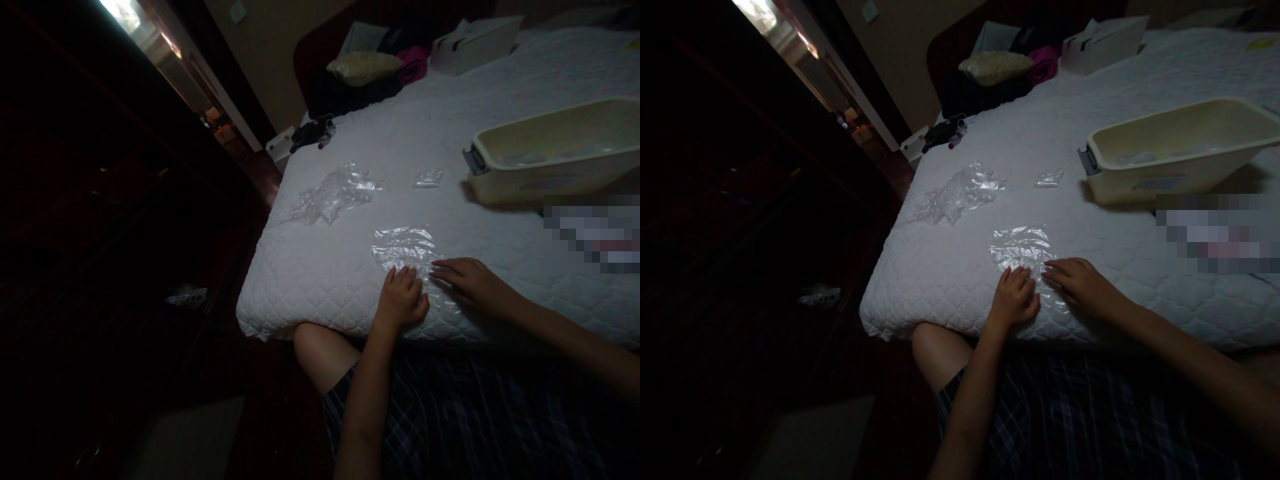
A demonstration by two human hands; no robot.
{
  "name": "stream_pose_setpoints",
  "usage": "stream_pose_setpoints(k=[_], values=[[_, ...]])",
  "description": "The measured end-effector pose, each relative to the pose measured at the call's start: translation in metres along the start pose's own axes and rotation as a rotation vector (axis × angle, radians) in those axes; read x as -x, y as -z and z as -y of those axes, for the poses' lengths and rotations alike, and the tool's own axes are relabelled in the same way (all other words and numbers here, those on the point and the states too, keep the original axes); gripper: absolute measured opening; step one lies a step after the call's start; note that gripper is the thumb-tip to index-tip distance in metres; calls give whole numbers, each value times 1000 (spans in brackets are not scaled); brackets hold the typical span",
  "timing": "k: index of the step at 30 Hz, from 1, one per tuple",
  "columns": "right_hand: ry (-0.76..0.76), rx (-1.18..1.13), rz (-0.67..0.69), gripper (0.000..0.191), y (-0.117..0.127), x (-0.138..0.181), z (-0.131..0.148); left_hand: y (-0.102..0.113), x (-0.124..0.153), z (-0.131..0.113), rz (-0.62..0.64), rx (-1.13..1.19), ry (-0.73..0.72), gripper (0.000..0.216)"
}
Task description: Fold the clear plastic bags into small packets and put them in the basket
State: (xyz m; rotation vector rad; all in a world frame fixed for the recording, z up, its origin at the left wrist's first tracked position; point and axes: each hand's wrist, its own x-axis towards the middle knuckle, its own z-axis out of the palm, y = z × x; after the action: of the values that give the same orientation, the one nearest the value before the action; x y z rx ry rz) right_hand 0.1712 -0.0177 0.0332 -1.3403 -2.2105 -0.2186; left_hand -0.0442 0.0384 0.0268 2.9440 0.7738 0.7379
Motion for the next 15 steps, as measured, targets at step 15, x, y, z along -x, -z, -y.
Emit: stream_pose_setpoints(k=[15], values=[[-96, 24, 70, 39, -27, -40, -14, 0, -1, 0, 13, 5, -7, 32]])
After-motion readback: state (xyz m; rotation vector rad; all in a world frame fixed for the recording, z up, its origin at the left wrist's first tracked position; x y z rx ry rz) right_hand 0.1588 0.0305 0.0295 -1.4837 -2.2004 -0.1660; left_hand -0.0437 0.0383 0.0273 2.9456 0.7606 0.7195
